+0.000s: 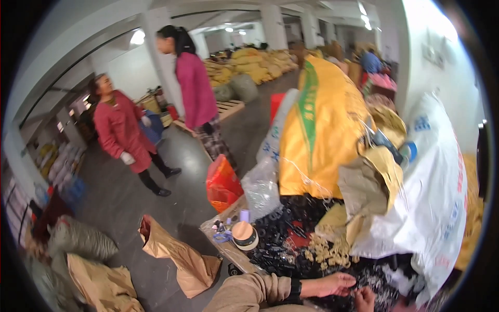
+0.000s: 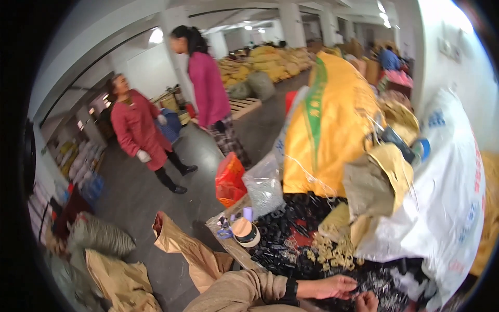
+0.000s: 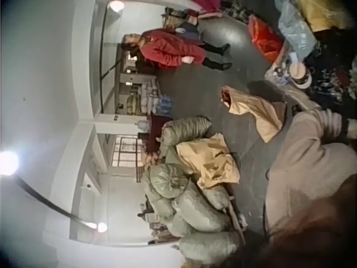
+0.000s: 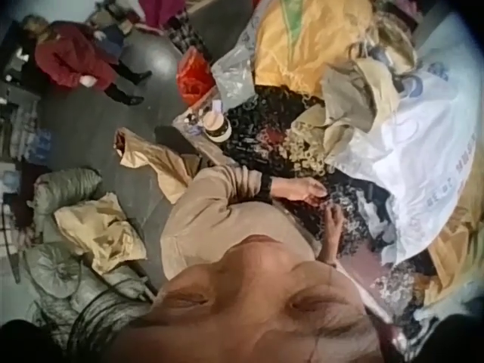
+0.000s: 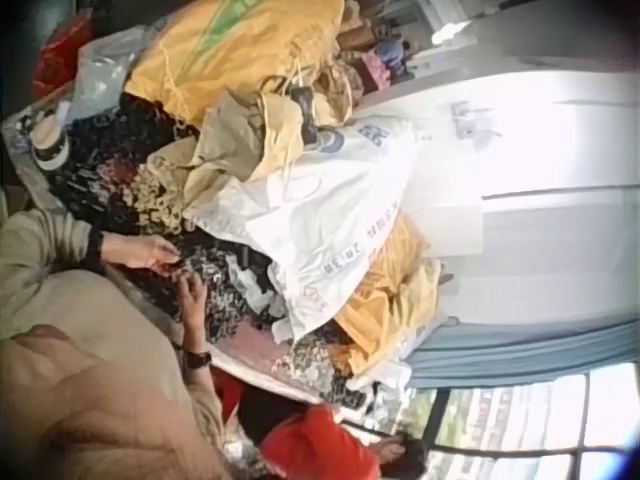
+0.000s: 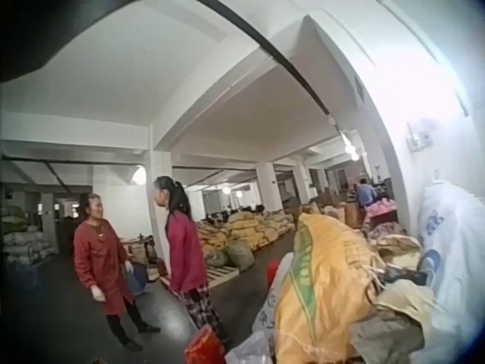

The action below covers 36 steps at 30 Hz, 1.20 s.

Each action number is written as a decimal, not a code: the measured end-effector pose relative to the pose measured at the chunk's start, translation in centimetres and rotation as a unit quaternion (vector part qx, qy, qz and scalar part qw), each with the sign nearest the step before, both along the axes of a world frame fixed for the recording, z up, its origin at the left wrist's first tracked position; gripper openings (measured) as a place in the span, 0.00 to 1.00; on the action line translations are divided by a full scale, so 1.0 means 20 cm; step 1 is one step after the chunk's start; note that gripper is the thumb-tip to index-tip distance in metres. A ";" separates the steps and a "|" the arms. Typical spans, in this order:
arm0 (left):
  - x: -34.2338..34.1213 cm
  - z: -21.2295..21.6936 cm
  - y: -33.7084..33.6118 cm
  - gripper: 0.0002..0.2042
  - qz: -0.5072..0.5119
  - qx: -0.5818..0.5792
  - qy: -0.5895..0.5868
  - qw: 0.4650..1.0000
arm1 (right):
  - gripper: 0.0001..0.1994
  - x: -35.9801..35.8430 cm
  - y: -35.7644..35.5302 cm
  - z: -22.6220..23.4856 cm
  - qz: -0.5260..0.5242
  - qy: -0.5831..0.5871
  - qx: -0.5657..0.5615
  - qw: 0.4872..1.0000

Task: The person assembles components by hand, picking up a black plastic housing and inserting a small beige clip and a metal ring into it. They press the pieces together before setting the completed assembly back down and repeating the process.

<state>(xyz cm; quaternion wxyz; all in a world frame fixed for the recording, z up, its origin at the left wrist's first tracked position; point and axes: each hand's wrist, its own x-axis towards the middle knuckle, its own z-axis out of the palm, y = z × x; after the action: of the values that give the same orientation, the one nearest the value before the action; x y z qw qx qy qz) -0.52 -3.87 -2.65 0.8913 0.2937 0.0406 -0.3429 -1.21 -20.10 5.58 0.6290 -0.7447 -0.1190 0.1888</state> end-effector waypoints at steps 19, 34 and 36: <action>0.04 0.05 0.06 0.11 0.039 0.036 0.087 0.995 | 0.06 0.21 -0.02 -0.23 -0.010 0.192 0.197 0.961; 0.01 0.05 0.06 0.12 0.013 0.024 0.071 0.997 | 0.04 0.14 0.01 -0.16 0.025 -0.235 -0.094 0.967; 0.00 0.05 0.06 0.12 0.019 0.031 0.070 0.997 | 0.04 0.12 0.02 -0.16 0.009 -0.277 -0.095 0.956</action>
<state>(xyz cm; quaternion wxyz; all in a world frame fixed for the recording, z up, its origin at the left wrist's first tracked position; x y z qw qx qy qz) -0.50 -2.66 -1.56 0.8831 0.2954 0.1187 -0.3446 1.26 -19.77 2.46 0.4959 -0.8230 -0.2769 -0.0084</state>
